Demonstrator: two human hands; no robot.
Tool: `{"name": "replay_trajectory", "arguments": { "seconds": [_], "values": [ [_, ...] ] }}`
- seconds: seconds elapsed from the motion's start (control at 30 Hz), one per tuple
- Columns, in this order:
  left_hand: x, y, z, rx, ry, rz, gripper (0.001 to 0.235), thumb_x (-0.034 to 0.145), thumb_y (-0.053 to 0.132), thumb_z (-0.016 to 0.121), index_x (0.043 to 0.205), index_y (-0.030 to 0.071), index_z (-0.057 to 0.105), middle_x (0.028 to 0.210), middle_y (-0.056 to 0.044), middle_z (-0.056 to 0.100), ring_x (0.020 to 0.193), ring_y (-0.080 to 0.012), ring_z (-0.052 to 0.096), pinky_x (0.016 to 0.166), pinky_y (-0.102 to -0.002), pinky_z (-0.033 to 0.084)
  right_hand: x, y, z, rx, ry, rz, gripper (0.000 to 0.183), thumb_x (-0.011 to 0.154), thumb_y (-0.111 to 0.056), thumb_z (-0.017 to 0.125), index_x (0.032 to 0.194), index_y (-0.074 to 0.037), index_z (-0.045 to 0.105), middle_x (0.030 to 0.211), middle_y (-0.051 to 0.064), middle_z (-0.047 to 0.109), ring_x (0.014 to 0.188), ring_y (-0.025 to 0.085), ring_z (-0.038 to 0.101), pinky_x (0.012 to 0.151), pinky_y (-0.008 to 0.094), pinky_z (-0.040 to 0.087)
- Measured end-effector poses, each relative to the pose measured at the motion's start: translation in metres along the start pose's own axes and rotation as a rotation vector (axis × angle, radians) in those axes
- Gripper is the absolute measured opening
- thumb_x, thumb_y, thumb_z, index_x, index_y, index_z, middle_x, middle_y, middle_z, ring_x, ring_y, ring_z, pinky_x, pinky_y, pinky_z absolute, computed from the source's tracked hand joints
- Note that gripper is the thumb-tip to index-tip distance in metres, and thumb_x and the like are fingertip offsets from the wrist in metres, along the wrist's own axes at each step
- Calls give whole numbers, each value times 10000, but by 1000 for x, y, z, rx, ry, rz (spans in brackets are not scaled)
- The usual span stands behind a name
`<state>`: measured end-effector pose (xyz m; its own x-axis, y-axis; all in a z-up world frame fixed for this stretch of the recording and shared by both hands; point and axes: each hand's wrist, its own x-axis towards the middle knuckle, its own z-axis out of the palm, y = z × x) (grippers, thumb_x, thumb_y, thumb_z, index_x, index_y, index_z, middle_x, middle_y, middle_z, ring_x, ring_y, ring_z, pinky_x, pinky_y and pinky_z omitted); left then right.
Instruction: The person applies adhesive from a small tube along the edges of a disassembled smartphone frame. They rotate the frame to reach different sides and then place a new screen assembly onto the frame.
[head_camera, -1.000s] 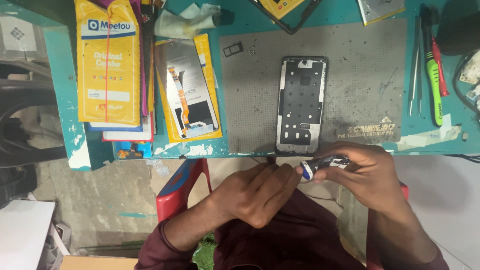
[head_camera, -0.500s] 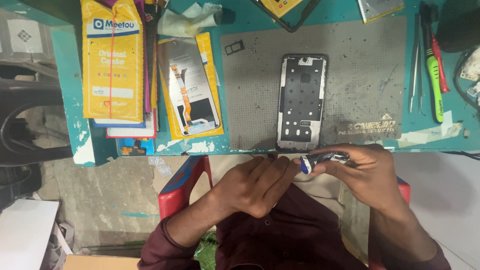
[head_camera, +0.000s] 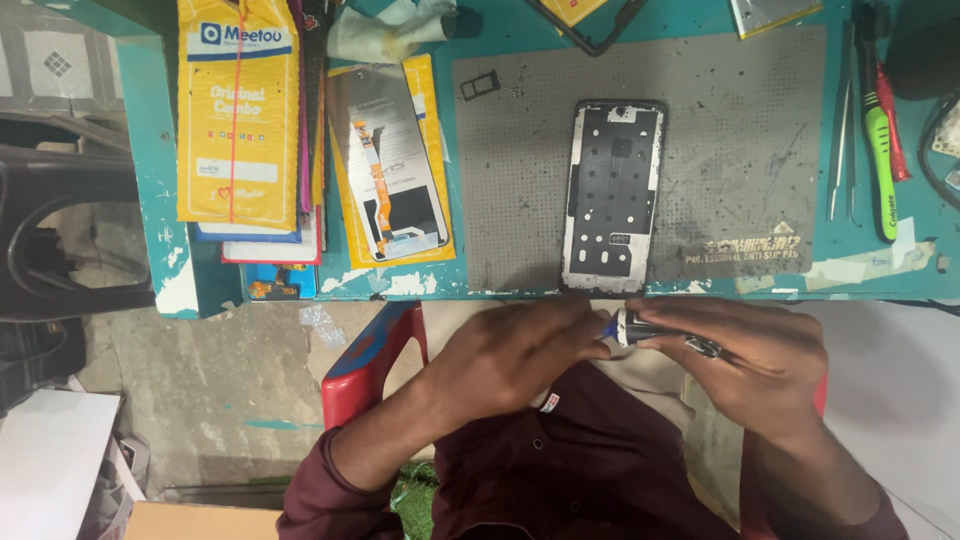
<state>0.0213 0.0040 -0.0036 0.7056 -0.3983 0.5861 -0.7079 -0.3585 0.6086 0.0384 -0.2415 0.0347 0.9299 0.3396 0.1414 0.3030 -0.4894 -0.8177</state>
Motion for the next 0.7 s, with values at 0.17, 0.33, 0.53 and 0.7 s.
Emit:
{"name": "replay_trajectory", "arguments": {
  "seconds": [0.17, 0.33, 0.53, 0.7],
  "values": [
    [-5, 2, 2, 318, -77, 120, 281, 909, 46, 731, 1151, -93, 694, 1054, -189, 664, 822, -252, 729, 648, -322, 611, -1, 3, 3, 5, -44, -70, 314, 735, -8, 831, 1040, -15, 756, 1034, 116, 779, 943, 235, 795, 783, 288, 674],
    [0, 6, -3, -129, -199, -178, 136, 915, 22, 768, 1005, -49, 694, 949, -125, 687, 699, -230, 686, 576, -345, 557, -8, 16, -5, 33, -35, -264, 250, 826, 7, 776, 1061, -75, 754, 1073, 67, 778, 963, 204, 802, 841, 287, 687],
    [19, 3, -37, -314, -101, -346, 291, 808, -121, 612, 1090, -60, 648, 988, -136, 682, 824, -238, 747, 644, -333, 605, -10, 41, -55, -60, 104, -83, 183, 879, 50, 734, 1057, 35, 698, 1013, 190, 738, 879, 273, 744, 747, 317, 636],
    [55, -11, -11, -53, -45, -225, 313, 919, -29, 723, 1211, 79, 694, 1076, -79, 634, 825, -168, 710, 643, -329, 583, -10, 50, -43, 322, 432, 190, 119, 1008, 81, 715, 1111, 131, 682, 954, 218, 721, 774, 240, 728, 746, 299, 631]
  ]
}}
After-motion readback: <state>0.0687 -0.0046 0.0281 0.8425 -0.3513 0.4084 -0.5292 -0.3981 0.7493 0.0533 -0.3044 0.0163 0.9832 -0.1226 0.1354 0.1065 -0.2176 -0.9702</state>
